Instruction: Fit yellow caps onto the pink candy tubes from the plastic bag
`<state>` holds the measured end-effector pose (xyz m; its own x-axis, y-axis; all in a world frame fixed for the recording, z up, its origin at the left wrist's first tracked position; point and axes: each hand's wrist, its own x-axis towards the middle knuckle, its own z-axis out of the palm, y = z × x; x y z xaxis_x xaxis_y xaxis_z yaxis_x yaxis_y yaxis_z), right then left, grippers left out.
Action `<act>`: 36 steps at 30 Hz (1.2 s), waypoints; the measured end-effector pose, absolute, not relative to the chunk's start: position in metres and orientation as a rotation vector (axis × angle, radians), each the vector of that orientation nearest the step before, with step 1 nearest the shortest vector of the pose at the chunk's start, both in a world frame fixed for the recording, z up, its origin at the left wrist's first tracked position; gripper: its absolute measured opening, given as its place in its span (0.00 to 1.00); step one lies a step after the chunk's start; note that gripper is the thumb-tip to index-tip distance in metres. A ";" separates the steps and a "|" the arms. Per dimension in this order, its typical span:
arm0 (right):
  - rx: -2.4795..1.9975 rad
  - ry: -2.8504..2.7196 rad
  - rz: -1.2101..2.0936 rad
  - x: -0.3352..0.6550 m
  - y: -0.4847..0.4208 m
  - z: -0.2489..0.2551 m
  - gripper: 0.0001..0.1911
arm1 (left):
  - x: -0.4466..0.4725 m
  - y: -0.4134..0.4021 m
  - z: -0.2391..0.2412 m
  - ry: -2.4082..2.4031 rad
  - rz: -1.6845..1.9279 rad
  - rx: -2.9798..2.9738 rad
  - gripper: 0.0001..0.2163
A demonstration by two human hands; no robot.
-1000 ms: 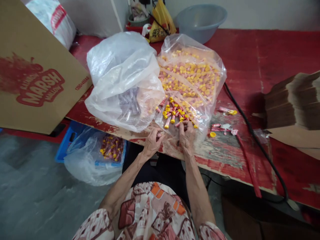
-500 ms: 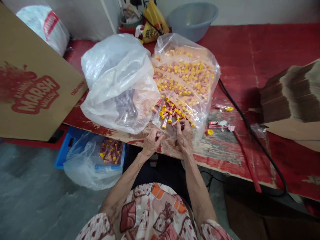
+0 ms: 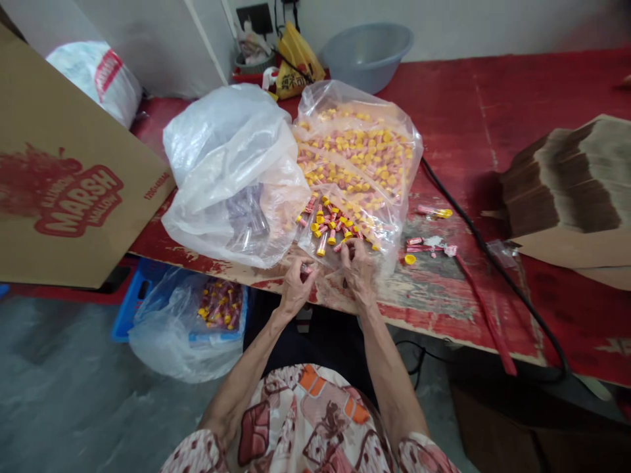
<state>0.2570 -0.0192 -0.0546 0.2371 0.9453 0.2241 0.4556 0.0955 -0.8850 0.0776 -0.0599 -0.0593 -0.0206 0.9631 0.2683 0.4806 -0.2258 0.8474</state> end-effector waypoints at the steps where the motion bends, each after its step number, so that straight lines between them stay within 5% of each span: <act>1: -1.502 -1.394 0.635 0.257 -0.019 -0.056 0.12 | 0.078 -0.061 -0.059 1.497 1.194 1.745 0.07; 36: -1.501 -1.335 0.598 0.257 -0.019 -0.058 0.09 | 0.087 -0.060 -0.064 1.541 1.342 1.776 0.07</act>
